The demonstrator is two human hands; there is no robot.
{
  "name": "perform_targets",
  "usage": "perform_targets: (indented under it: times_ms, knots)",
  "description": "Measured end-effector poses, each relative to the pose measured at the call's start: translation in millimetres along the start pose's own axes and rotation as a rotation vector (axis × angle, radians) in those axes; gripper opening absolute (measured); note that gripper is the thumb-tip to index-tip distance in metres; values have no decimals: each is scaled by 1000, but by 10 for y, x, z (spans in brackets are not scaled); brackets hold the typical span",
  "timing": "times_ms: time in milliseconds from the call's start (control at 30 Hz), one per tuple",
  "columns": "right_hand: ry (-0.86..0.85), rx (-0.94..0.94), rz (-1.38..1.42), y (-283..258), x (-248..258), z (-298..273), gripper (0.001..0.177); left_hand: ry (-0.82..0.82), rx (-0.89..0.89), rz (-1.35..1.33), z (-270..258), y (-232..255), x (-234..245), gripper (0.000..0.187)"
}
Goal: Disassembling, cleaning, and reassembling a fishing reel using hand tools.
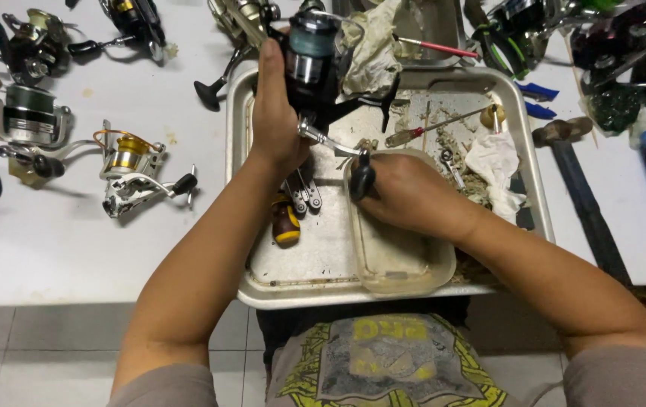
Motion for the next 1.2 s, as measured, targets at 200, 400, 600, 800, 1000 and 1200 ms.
perform_targets:
  times_ms: [200, 400, 600, 800, 1000, 1200]
  knots:
    - [-128, -106, 213, 193, 416, -182, 34, -122, -10, 76, 48, -114, 7, 132]
    - [189, -309, 498, 439, 1102, -359, 30, -151, -20, 469, -38, -82, -37, 112]
    - [622, -89, 1036, 603, 912, -109, 19, -367, -240, 338, -51, -66, -121, 51]
    - [677, -128, 1001, 470, 731, -22, 27, -363, -102, 438, -211, 103, -225, 72]
    - [637, -89, 860, 317, 726, 4, 30, -443, -156, 572, -223, 119, -259, 54]
    - [626, -58, 881, 297, 683, -21, 35, -454, -82, 614, -280, 184, -299, 58]
Point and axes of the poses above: each hand's wrist, its own z-axis towards the middle knuckle, its own x-axis out of the back of the hand, y = z × x, the point moved 2 cm from there along z, towards the middle knuckle, and after that the axes turned 7 degrees about -z, right-handed, at the moved point
